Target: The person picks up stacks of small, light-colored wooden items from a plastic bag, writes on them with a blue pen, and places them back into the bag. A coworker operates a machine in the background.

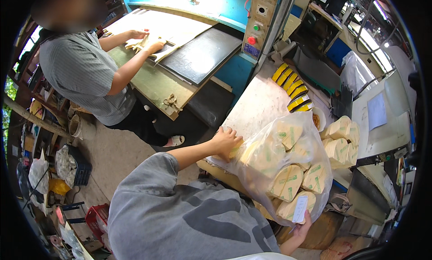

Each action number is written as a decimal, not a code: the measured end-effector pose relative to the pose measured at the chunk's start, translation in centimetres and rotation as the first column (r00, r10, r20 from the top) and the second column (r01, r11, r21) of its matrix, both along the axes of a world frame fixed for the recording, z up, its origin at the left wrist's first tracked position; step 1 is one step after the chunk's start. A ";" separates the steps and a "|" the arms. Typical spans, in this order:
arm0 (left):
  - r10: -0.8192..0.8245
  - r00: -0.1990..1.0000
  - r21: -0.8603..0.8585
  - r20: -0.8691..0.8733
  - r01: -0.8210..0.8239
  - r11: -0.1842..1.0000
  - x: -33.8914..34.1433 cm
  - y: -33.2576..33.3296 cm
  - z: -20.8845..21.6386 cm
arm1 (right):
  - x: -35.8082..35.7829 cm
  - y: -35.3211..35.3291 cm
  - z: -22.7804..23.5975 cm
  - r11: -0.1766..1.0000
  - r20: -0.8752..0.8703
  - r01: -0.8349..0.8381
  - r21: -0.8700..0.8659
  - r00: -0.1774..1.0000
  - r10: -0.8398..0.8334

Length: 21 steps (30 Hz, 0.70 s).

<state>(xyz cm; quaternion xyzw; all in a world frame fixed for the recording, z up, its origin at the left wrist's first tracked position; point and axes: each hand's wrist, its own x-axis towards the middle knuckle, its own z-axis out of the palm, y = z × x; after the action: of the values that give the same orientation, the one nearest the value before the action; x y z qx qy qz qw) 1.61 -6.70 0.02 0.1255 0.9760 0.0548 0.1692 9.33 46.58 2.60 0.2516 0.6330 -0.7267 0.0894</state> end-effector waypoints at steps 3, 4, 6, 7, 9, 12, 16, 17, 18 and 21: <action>0.152 0.988 0.105 0.014 -0.153 0.983 0.8 -0.4 0.3 | 0.1 0.0 -1.1 0.996 -0.090 0.047 -0.078 0.995 -0.054; 0.244 0.968 0.185 0.059 -0.251 0.950 1.1 -0.5 0.8 | -0.2 -0.2 -1.2 0.991 -0.096 0.063 -0.118 0.993 -0.075; 0.423 0.899 0.448 0.115 -0.427 0.785 2.2 -0.9 0.2 | -0.3 -0.6 -0.8 0.989 -0.073 0.088 -0.117 0.993 -0.097; 0.512 0.849 0.617 0.134 -0.475 0.627 2.6 -1.6 -1.4 | -0.4 -0.8 -0.6 0.992 -0.049 0.096 -0.078 0.994 -0.100; 0.557 0.669 0.790 0.492 -0.612 0.037 3.0 -1.8 -1.2 | -0.4 -0.7 -0.1 0.998 0.024 0.041 -0.055 0.999 -0.040; 0.052 0.619 0.460 0.784 -0.523 -0.718 4.8 -1.6 -0.8 | -0.7 0.2 1.2 0.991 0.150 -0.102 -0.090 0.982 0.114; -0.074 0.668 0.306 0.741 -0.433 -0.847 5.6 0.8 2.9 | -1.9 -1.1 2.6 0.989 0.136 -0.147 -0.015 0.980 0.147; -0.083 0.683 0.308 0.725 -0.431 -0.848 5.5 1.5 3.9 | -1.9 -1.8 3.0 0.988 0.113 -0.155 0.021 0.982 0.152; -0.092 0.699 0.310 0.709 -0.426 -0.850 5.4 2.2 5.0 | -2.1 -2.3 3.0 0.992 0.065 -0.125 0.024 0.990 0.124; -0.015 0.726 0.410 0.688 -0.405 -0.817 4.9 3.8 8.4 | -1.8 -3.4 1.9 0.997 -0.058 -0.032 0.069 0.998 0.036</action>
<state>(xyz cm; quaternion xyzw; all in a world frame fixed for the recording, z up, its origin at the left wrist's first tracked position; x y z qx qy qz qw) 6.49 -2.90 8.45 -0.1640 0.2468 0.9545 0.0322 7.56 43.16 4.54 0.2221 0.6639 -0.7102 0.0742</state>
